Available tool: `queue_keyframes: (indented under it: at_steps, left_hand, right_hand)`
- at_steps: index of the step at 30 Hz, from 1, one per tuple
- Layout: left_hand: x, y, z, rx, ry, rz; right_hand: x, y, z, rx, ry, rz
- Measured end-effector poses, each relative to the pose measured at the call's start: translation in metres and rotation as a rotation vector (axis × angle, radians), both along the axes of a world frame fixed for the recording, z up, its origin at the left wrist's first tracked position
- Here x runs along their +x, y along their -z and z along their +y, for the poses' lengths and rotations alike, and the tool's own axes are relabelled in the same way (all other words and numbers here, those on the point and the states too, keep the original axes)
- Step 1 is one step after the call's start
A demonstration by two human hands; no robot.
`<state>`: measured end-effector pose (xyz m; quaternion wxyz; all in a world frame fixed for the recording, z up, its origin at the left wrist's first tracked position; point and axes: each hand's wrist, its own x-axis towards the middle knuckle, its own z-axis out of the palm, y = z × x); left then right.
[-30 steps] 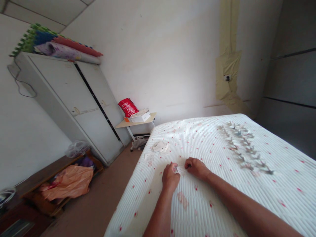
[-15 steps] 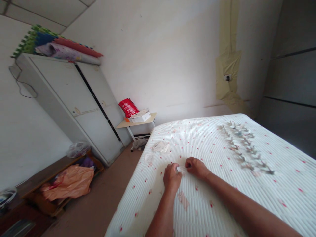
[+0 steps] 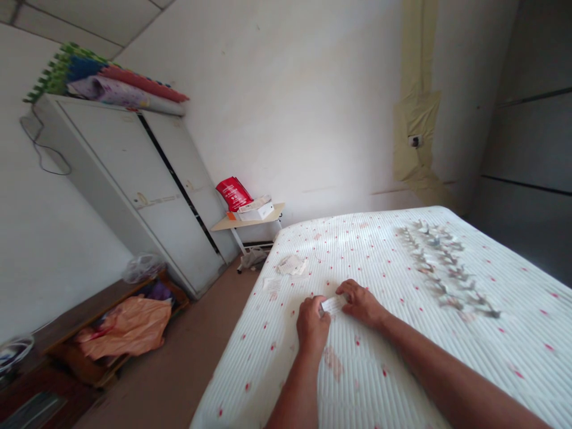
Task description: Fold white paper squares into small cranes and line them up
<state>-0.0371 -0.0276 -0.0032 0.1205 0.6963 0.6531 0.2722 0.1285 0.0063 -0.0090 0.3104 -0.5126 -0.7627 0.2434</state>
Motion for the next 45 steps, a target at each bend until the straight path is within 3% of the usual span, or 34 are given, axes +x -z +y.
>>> queue_keyframes:
  at_steps: [15,22,29,37,41,45]
  left_hand:
    - [-0.001,0.007,0.001,0.146,0.045,-0.093]
    - [-0.004,0.007,0.001,0.111,-0.002,-0.136]
    - [-0.005,0.006,0.003,0.146,0.015,-0.184]
    - [0.003,-0.005,-0.009,0.239,0.076,-0.073]
    - [0.004,-0.004,-0.011,0.225,0.147,-0.003]
    - [0.002,-0.001,-0.007,0.195,0.136,-0.016]
  right_hand:
    - [0.0,-0.004,-0.007,0.178,-0.15,0.166]
    - [0.005,0.004,-0.004,0.321,-0.162,-0.032]
    - [0.003,-0.012,-0.012,0.384,-0.238,-0.18]
    - [-0.006,-0.022,-0.023,0.441,-0.092,-0.303]
    - [-0.007,-0.021,-0.024,0.444,-0.093,-0.352]
    - [-0.007,-0.023,-0.024,0.418,-0.122,-0.4]
